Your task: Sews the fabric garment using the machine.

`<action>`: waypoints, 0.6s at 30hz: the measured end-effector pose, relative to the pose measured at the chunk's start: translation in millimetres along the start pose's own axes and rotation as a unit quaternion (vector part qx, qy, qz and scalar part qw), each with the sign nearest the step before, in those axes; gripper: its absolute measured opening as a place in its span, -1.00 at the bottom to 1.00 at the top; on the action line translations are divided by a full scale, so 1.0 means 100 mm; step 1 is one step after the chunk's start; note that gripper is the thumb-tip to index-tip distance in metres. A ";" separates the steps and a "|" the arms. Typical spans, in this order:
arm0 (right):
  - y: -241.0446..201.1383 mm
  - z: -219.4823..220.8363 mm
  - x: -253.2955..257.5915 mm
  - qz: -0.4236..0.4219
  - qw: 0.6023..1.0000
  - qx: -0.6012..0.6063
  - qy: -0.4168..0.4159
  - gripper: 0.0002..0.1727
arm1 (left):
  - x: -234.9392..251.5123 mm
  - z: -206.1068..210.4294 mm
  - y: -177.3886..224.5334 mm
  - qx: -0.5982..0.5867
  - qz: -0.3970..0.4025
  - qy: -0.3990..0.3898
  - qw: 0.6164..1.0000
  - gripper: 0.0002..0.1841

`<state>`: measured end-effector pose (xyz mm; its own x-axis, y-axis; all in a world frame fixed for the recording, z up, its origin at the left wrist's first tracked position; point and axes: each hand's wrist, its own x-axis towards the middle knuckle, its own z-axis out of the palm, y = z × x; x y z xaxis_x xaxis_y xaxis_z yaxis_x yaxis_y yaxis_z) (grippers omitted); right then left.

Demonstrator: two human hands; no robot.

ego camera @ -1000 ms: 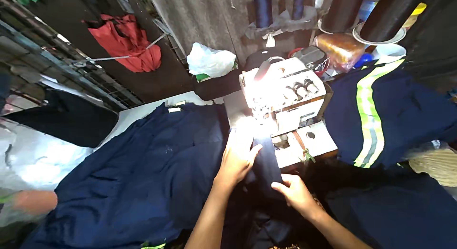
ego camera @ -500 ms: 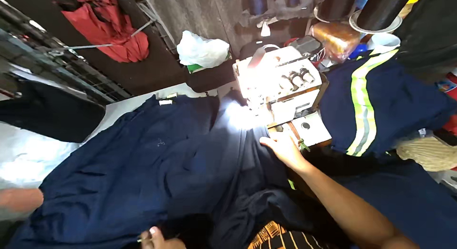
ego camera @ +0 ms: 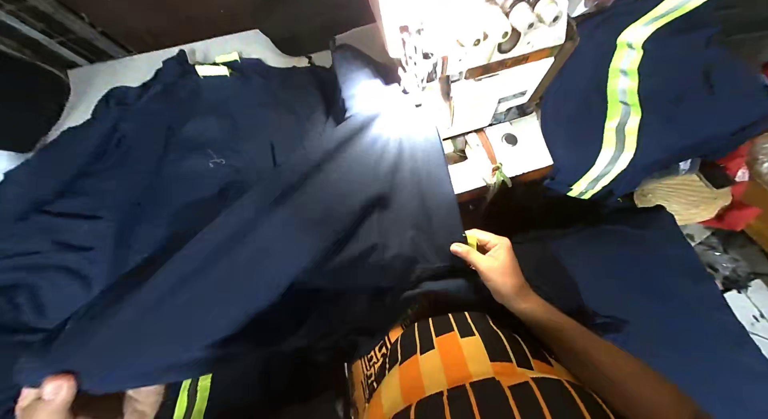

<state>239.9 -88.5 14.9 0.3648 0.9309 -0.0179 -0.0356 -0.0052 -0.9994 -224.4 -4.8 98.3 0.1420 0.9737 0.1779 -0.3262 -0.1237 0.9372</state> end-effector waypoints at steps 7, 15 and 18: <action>-0.14 -0.02 0.12 0.014 0.999 0.026 -0.019 -0.92 | 0.43 -0.20 -0.05 0.028 0.074 0.065 0.995 -0.64; -0.26 0.17 0.62 0.032 0.997 0.034 0.059 -0.85 | 1.04 0.57 0.28 0.128 0.078 0.123 0.981 -0.70; -0.41 0.25 0.85 0.035 0.994 0.062 0.078 -0.75 | 1.28 1.06 0.57 0.173 0.036 0.204 0.963 -0.69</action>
<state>249.6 0.0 55.4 0.4967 0.8619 -0.1019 -0.1778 -0.0139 -0.9840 -125.9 92.9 205.9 -0.2707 0.9455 0.1807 0.0198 -0.1822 0.9831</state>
